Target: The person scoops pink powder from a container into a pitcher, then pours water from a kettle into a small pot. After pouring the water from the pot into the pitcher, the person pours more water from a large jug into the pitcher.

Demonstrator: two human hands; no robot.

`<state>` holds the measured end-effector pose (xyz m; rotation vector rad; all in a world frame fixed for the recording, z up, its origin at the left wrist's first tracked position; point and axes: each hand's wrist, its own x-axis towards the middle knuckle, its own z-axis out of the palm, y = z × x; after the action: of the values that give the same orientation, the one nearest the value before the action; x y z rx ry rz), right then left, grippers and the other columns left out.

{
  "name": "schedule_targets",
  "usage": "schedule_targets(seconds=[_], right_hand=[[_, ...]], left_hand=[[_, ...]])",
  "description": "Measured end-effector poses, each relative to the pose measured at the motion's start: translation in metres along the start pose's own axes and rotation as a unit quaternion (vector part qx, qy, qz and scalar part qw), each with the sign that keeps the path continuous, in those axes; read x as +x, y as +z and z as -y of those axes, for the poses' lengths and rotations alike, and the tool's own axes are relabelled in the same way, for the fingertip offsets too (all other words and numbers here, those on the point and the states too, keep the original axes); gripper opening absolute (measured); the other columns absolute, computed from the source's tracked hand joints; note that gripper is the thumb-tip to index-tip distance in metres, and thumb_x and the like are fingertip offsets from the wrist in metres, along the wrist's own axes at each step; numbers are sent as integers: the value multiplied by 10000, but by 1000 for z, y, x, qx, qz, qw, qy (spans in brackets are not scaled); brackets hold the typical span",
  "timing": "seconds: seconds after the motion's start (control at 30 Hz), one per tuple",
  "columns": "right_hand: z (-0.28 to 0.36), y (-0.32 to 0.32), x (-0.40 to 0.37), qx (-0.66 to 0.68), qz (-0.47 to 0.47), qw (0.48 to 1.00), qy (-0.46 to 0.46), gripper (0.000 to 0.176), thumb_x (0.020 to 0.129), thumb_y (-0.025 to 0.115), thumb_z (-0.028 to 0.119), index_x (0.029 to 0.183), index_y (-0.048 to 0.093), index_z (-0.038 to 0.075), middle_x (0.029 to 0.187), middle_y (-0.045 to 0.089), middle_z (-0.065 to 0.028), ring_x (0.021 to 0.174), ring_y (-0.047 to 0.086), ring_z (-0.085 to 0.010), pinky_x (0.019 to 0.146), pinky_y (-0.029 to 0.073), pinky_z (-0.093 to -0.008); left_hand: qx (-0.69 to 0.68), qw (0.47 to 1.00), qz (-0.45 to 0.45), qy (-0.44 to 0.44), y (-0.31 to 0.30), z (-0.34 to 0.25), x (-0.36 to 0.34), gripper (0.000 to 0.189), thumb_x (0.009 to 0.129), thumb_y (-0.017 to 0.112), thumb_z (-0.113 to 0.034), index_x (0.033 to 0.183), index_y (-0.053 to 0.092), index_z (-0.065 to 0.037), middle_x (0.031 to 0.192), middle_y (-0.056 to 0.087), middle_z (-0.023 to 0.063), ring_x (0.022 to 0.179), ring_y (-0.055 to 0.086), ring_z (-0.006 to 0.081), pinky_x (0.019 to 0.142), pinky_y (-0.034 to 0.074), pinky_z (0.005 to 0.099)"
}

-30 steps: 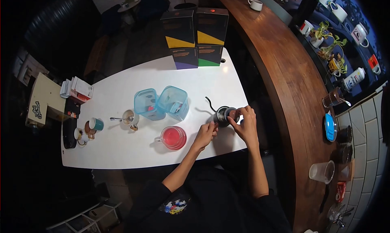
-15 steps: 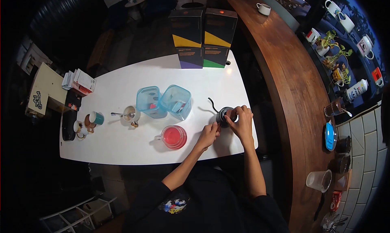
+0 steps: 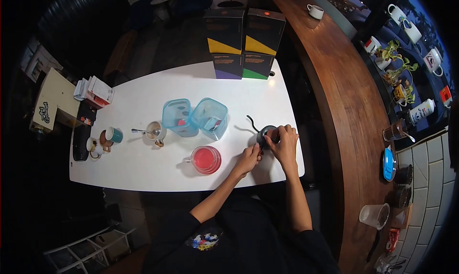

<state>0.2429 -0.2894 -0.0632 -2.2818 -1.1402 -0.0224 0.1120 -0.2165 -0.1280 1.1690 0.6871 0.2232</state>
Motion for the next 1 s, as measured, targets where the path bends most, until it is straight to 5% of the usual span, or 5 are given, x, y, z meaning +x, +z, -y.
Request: schedule_targets(seconds=[0.23,0.4,0.67,0.87,1.0], right_hand=[[2,-7,-14,94,-62,994,3,623,745,824,225,1250,533,2,1048,534,-236,969,554,-405,834,451,-460],[9,3,-48,92,-85,992,21,561,883,708,201,1375,475,63,860,504,-132,715,502,-219,644,440,-343],[39,13,-58,168,76,978,94,995,867,712,239,1535,17,-7,647,636,-179,575,650,-351,578,497,-405],[36,15,-57,191,89,973,92,965,821,608,109,1543,-27,29,774,668,-207,685,669,-391,645,509,-430],[37,7,-53,144,104,979,99,939,802,569,69,1549,1,40,814,673,-233,714,667,-410,678,503,-449]], left_hand=[[-20,999,29,-36,0,6,7,471,1035,358,-527,956,460,-74,756,498,4,607,443,72,552,393,230],[197,980,-27,7,-18,-19,-38,574,1019,379,-550,1199,427,-7,823,613,90,734,605,164,685,483,305],[118,980,123,105,-93,-50,-146,307,1020,534,-223,1252,478,-29,982,629,72,862,617,143,796,485,274],[49,973,-113,193,-144,-52,-176,246,931,652,-72,1161,573,-34,1015,602,27,915,563,70,746,443,217],[170,929,-238,228,-158,-44,-169,528,787,823,-171,1216,546,-39,1162,593,66,1053,571,133,828,469,288]])
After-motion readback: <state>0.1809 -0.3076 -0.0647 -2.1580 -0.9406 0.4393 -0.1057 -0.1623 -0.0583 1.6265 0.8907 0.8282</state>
